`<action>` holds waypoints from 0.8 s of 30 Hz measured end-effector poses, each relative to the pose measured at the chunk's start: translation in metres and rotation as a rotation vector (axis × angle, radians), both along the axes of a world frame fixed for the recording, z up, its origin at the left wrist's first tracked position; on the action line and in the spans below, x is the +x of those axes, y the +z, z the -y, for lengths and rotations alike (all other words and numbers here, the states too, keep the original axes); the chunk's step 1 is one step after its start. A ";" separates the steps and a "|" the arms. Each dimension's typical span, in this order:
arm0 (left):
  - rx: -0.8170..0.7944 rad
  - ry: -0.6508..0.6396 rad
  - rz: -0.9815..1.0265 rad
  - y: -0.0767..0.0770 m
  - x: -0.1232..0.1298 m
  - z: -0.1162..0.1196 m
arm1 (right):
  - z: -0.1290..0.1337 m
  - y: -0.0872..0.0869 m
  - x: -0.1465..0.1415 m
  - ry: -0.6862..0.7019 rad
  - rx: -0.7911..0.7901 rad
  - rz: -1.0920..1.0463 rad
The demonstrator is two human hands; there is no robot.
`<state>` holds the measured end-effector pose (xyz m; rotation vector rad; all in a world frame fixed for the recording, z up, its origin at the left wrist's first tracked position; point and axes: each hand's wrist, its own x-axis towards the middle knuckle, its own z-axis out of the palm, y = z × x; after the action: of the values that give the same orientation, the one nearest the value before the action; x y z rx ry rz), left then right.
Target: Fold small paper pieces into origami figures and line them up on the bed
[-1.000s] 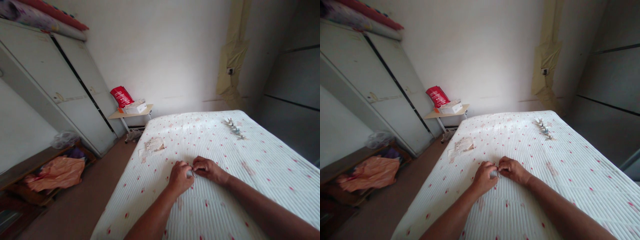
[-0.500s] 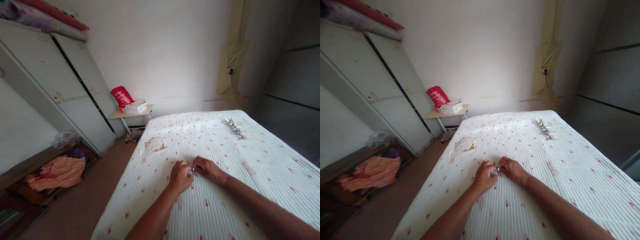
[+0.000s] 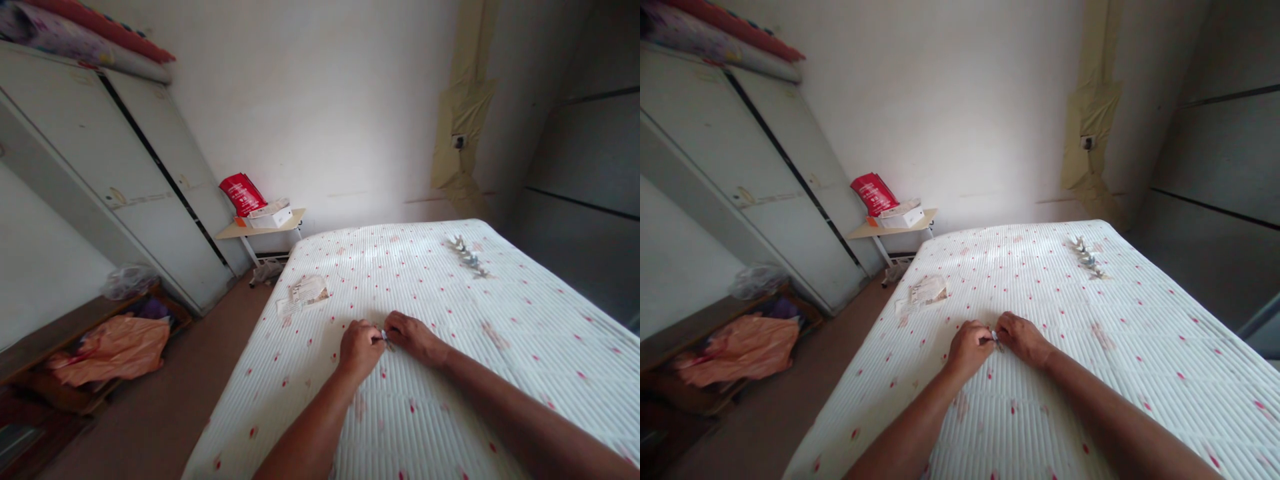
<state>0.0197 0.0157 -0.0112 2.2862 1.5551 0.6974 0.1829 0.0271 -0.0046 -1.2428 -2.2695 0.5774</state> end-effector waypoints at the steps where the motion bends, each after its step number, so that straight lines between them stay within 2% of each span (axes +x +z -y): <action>1: 0.003 0.012 -0.008 0.000 0.001 -0.001 | 0.000 0.000 0.000 -0.006 0.000 0.001; 7: 0.012 0.099 -0.067 0.000 0.007 -0.002 | -0.001 -0.004 -0.005 -0.087 0.012 0.030; 12: 0.027 0.106 -0.039 0.000 0.007 -0.002 | 0.005 0.004 0.002 -0.030 0.013 -0.099; 16: 0.011 0.088 0.005 -0.002 0.005 -0.001 | 0.018 0.009 0.011 -0.047 0.027 -0.132; 19: 0.007 0.091 0.022 -0.003 0.004 -0.002 | 0.025 0.006 0.008 -0.029 0.064 -0.111; 24: -0.009 0.098 0.004 -0.002 0.003 -0.004 | 0.024 0.000 -0.004 -0.106 0.141 -0.032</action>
<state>0.0228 0.0195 -0.0137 2.2128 1.6740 0.7177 0.1791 0.0028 -0.0046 -1.2661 -2.1622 0.3891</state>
